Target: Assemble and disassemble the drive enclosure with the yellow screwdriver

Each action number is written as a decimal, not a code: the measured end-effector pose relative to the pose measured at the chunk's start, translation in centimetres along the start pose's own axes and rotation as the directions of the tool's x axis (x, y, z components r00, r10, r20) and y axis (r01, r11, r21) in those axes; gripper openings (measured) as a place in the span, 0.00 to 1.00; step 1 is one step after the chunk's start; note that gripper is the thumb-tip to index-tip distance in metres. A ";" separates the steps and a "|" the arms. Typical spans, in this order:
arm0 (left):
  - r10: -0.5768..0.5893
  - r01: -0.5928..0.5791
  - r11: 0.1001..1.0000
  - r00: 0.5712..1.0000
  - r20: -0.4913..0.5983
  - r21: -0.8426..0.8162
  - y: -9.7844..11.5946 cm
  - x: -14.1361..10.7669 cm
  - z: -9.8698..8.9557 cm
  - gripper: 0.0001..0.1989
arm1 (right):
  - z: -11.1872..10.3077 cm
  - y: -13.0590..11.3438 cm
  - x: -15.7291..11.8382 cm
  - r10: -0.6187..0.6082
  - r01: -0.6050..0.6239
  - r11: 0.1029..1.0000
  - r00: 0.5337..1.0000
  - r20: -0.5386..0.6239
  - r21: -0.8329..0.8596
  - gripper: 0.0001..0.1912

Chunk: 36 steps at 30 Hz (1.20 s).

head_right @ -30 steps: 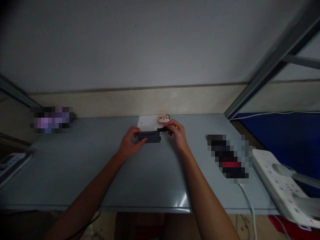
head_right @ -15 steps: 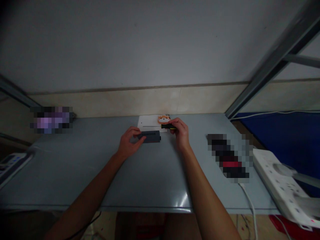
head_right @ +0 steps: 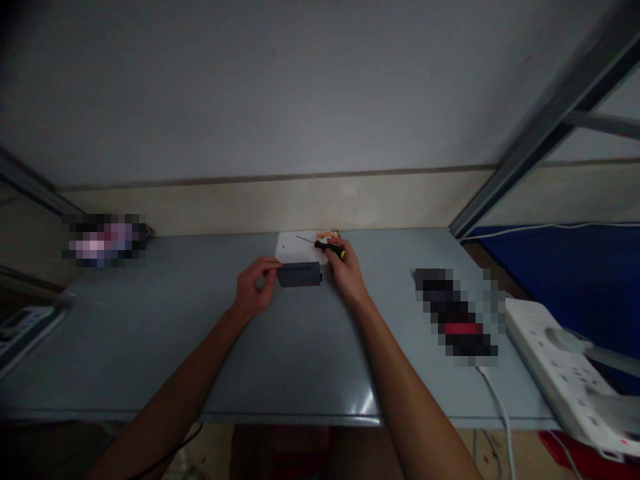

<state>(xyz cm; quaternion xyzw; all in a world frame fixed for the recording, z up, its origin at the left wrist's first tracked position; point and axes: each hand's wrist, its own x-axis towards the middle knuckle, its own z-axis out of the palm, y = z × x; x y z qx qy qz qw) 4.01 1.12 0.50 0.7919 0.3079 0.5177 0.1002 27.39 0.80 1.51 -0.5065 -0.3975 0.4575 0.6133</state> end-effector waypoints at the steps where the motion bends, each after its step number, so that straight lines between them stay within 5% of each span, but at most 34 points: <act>1: 0.000 0.000 1.000 1.000 -0.010 -0.003 0.0 0.0 0.0 0.10 | 0.1 0.2 0.0 0.000 0.000 1.000 1.000 0.005 -0.010 0.21; 22: 0.031 -0.030 0.999 0.996 -0.086 0.014 0.1 -0.1 0.0 0.11 | 0.0 1.4 0.1 -0.047 0.069 0.978 0.992 0.114 -0.194 0.24; 31: 0.241 -0.246 0.914 0.969 0.056 0.322 1.4 0.1 0.3 0.11 | 0.1 2.3 0.8 -0.085 0.112 0.967 0.988 0.126 -0.228 0.24; 36: 0.370 -0.390 0.863 0.921 0.125 0.320 1.9 -0.3 0.8 0.14 | 0.1 2.8 1.0 -0.076 0.109 0.972 0.984 0.161 -0.208 0.23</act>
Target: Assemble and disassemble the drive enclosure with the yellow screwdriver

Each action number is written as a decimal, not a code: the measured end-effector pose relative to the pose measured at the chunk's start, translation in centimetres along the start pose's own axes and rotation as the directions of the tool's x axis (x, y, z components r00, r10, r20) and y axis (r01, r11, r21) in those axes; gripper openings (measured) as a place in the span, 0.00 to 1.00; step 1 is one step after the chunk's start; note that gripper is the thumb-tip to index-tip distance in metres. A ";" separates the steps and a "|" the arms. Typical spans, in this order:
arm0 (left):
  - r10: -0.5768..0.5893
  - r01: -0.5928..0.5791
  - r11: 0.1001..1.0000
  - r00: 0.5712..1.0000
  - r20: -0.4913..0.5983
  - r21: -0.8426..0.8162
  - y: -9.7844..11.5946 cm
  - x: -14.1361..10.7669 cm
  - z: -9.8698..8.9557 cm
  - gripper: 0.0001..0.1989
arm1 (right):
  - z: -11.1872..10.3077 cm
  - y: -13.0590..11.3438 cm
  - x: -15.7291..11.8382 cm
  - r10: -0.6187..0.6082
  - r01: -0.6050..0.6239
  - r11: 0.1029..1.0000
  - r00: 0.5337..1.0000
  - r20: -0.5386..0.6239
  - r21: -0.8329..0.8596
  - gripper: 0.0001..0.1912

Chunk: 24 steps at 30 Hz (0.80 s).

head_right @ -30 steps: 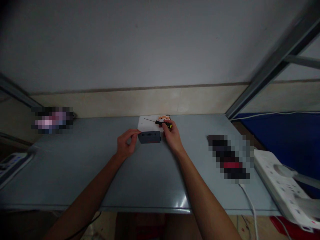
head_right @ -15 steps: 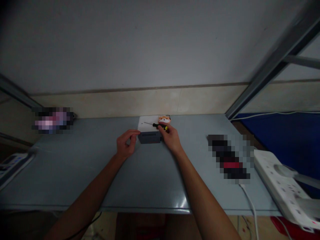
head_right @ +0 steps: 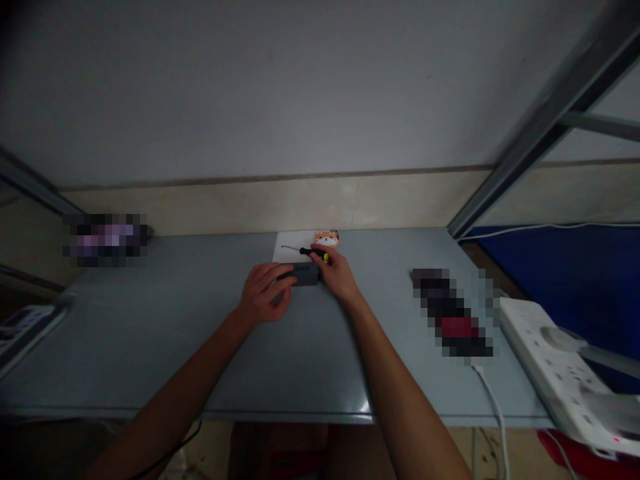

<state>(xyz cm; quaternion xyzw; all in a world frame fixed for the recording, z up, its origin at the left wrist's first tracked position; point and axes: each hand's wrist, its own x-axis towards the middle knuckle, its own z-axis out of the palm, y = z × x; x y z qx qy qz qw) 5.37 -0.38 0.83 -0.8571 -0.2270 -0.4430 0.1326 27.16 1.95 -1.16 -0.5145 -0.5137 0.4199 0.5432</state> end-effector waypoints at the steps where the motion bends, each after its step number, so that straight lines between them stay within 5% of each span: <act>1: 0.013 -0.013 1.000 1.000 0.010 0.001 0.1 0.0 0.1 0.15 | 0.0 0.0 0.0 0.008 -0.008 1.000 1.000 0.002 0.005 0.23; 8: -0.082 0.084 0.996 0.980 0.184 -0.005 0.0 0.5 0.4 0.22 | -0.3 -1.8 -0.6 0.023 -0.021 0.999 0.997 -0.067 0.038 0.19; 11: -0.119 0.130 0.991 0.967 0.226 -0.033 -0.2 0.5 0.6 0.23 | -0.8 -2.5 -0.7 0.127 -0.112 0.984 0.987 -0.102 0.139 0.20; 17: -0.157 0.166 0.985 0.973 0.171 -0.040 -0.5 0.1 0.5 0.22 | -1.8 -3.0 -0.4 0.256 -0.195 0.885 0.962 -0.092 0.422 0.22; 24: -0.172 0.176 0.984 0.979 0.109 -0.030 -0.6 0.1 0.5 0.22 | -2.7 -3.4 -0.4 0.275 -0.174 0.852 0.951 -0.140 0.494 0.15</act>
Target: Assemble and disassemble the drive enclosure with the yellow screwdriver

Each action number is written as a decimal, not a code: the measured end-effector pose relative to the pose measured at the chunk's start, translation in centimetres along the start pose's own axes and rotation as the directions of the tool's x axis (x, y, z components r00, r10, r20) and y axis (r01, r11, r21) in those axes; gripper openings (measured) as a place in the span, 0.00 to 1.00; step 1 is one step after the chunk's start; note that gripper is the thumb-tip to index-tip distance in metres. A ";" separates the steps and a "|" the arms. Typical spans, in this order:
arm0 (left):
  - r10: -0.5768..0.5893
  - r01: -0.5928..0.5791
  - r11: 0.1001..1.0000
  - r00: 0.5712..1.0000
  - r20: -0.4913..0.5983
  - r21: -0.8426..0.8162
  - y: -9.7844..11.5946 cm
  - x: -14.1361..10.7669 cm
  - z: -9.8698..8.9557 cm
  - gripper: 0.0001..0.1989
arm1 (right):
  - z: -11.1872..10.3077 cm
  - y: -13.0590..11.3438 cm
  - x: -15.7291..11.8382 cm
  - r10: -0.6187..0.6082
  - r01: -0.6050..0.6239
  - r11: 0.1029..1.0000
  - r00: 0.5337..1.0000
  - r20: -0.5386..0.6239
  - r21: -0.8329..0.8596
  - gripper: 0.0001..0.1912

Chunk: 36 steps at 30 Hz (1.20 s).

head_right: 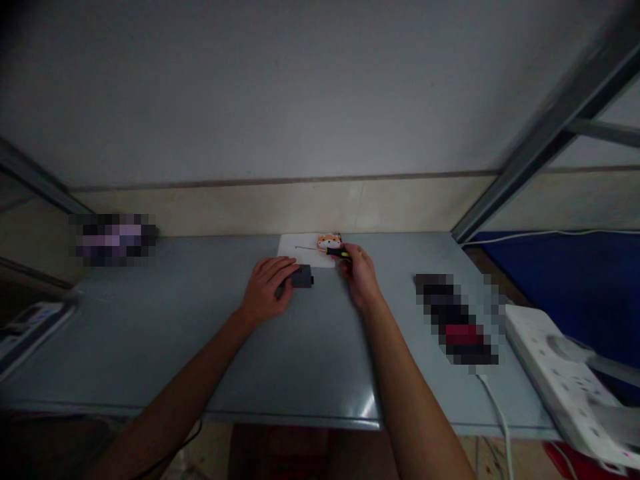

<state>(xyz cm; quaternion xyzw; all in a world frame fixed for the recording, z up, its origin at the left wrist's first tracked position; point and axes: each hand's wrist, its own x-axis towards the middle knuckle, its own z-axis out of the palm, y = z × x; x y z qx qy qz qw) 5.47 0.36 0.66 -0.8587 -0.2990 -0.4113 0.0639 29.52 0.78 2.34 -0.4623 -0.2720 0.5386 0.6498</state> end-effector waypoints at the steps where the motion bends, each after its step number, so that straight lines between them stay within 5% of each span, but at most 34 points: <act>1: -0.005 0.005 1.000 1.000 0.003 0.001 0.0 0.0 0.0 0.22 | -0.1 -0.1 0.0 0.003 -0.003 1.000 1.000 -0.010 0.003 0.14; 10: -0.003 0.003 1.000 1.000 -0.019 -0.005 0.1 0.0 -0.1 0.20 | -0.8 -1.3 0.4 0.068 -0.061 0.997 0.985 -0.160 0.046 0.08; 20: -0.038 0.038 0.998 0.999 0.003 -0.043 0.2 0.2 -0.3 0.16 | -0.9 -1.0 0.6 -0.004 -0.011 0.998 0.967 -0.256 -0.057 0.07; 36: -0.055 0.056 0.998 0.998 0.026 -0.027 0.2 0.2 -0.3 0.16 | -0.7 -0.6 0.2 -0.087 0.037 0.974 0.972 -0.218 -0.223 0.08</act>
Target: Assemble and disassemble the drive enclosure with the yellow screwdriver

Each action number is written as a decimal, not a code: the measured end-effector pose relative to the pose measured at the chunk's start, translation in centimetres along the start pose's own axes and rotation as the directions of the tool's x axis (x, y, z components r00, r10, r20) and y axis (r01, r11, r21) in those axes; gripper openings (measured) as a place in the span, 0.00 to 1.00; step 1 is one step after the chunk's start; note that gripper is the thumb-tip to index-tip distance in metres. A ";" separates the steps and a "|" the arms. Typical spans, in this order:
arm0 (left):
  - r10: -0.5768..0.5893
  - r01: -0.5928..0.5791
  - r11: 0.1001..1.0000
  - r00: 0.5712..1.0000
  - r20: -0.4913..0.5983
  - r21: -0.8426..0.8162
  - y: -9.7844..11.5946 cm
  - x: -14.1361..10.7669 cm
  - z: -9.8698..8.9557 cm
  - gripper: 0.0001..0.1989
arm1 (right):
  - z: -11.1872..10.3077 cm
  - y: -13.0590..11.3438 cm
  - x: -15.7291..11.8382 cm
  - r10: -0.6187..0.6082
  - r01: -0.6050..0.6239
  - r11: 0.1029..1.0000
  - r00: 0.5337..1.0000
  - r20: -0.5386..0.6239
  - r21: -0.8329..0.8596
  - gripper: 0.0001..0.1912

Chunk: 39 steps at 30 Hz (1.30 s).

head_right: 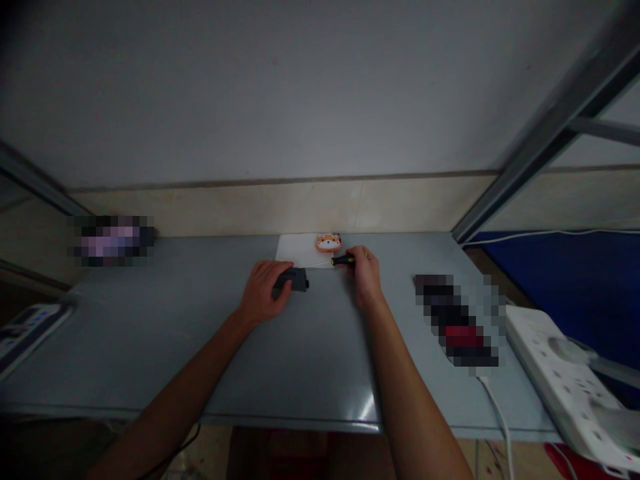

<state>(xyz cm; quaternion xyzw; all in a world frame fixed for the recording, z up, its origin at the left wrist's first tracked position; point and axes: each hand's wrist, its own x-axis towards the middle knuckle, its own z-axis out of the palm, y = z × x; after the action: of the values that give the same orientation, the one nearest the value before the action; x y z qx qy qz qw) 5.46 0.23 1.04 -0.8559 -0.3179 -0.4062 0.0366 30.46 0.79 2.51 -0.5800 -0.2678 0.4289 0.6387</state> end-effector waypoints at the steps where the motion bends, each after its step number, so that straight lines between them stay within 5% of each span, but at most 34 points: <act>1: -0.002 0.002 1.000 1.000 0.002 0.000 0.0 0.0 0.0 0.16 | 0.0 -0.1 -0.1 -0.006 0.006 1.000 1.000 0.002 -0.003 0.08; 39: 0.031 -0.033 0.999 0.998 0.054 0.033 -0.2 0.1 -0.2 0.17 | -0.1 0.0 0.1 -0.070 0.071 0.997 0.997 -0.044 0.015 0.07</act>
<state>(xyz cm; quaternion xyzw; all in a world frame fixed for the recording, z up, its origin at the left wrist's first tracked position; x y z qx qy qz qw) 5.24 0.31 1.23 -0.8708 -0.3118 -0.3768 0.0491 30.56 0.82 2.48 -0.5740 -0.2706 0.3956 0.6640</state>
